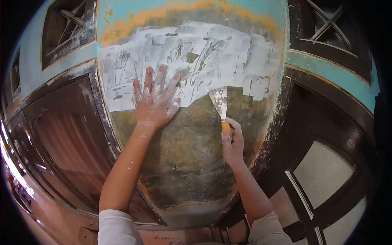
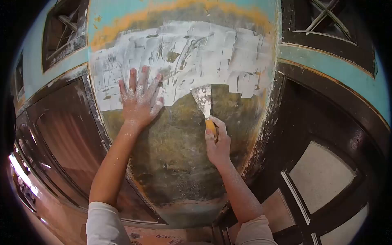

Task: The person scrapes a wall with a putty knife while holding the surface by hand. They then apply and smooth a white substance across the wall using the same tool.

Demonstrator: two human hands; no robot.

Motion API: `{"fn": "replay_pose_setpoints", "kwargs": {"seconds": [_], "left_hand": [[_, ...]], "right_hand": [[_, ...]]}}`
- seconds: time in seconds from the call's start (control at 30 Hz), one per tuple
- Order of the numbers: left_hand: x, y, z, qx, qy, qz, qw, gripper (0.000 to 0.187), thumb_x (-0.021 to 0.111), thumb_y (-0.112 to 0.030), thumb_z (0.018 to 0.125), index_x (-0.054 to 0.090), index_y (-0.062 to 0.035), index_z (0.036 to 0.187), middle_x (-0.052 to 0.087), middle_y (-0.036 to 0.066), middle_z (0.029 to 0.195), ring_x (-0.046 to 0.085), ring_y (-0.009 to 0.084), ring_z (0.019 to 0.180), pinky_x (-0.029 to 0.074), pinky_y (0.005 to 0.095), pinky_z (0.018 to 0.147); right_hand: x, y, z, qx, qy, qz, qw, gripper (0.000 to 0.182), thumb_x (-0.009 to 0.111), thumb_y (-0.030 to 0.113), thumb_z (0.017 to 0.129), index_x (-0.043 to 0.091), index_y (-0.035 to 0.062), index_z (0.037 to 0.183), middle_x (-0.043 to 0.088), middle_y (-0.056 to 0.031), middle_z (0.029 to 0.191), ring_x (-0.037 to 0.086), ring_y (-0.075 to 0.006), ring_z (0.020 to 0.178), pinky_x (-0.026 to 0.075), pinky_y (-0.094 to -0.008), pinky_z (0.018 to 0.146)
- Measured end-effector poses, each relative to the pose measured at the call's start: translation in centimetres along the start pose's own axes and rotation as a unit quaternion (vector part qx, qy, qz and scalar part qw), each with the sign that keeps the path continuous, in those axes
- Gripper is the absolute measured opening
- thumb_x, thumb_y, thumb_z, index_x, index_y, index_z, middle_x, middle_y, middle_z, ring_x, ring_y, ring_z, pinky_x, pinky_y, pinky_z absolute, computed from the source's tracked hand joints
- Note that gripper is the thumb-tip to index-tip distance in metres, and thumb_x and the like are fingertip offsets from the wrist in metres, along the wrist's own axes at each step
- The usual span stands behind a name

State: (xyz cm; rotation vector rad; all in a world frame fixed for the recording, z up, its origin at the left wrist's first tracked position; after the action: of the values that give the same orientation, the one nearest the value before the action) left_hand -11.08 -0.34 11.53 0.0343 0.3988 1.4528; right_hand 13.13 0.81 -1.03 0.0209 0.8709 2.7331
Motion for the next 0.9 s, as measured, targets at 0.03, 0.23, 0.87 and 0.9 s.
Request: {"fn": "replay_pose_setpoints", "kwargs": {"seconds": [0.03,0.23,0.87,0.9], "left_hand": [[-0.1,0.0,0.1,-0.005,0.008,0.006,1.0,0.07,0.064,-0.043,0.083,0.044,-0.0321,0.149,0.024,0.009,0.163,0.011,0.0364,0.152,0.007,0.0662,0.116],[0.1,0.2,-0.1,-0.011,0.008,0.015,1.0,0.075,0.064,-0.044,0.083,0.04,-0.025,0.152,0.023,0.007,0.163,0.011,0.0338,0.152,0.008,0.0646,0.117],[-1.7,2.3,2.0,0.024,0.019,0.013,0.999,0.073,0.061,-0.041,0.087,0.036,-0.0225,0.153,0.019,0.007,0.165,0.011,0.0327,0.153,0.01,0.0673,0.116],[-2.3,3.1,2.6,0.015,0.004,0.035,0.999,0.071,0.061,-0.04,0.088,0.037,-0.0258,0.153,0.019,0.006,0.165,0.011,0.0327,0.153,0.011,0.068,0.115]], "right_hand": [[0.2,0.6,0.5,0.006,0.003,-0.003,1.0,0.037,0.054,0.017,0.1,0.05,0.0049,0.135,0.058,-0.0118,0.124,0.059,-0.0172,0.103,0.047,-0.0304,0.091],[1.5,2.8,2.7,0.05,-0.012,0.073,0.996,0.035,0.056,0.019,0.1,0.054,0.0034,0.131,0.06,-0.0116,0.121,0.058,-0.0182,0.106,0.046,-0.0313,0.092],[4.4,10.5,9.2,-0.144,-0.113,-0.019,0.983,0.034,0.052,0.015,0.098,0.052,0.0017,0.13,0.064,-0.0197,0.113,0.065,-0.0303,0.099,0.049,-0.0356,0.091],[3.9,11.6,10.0,-0.154,-0.126,-0.021,0.98,0.034,0.051,0.014,0.098,0.052,0.002,0.13,0.063,-0.0197,0.115,0.065,-0.0302,0.101,0.048,-0.0354,0.092]]}}
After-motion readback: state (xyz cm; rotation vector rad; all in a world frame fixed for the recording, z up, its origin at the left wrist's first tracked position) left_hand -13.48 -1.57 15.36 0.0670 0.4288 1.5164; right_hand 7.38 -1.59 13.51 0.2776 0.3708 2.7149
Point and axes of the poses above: each hand's wrist, its own z-axis towards the middle knuckle, its own x-axis out of the palm, y = z × x, the point moved 9 cm from there along z, towards the middle knuckle
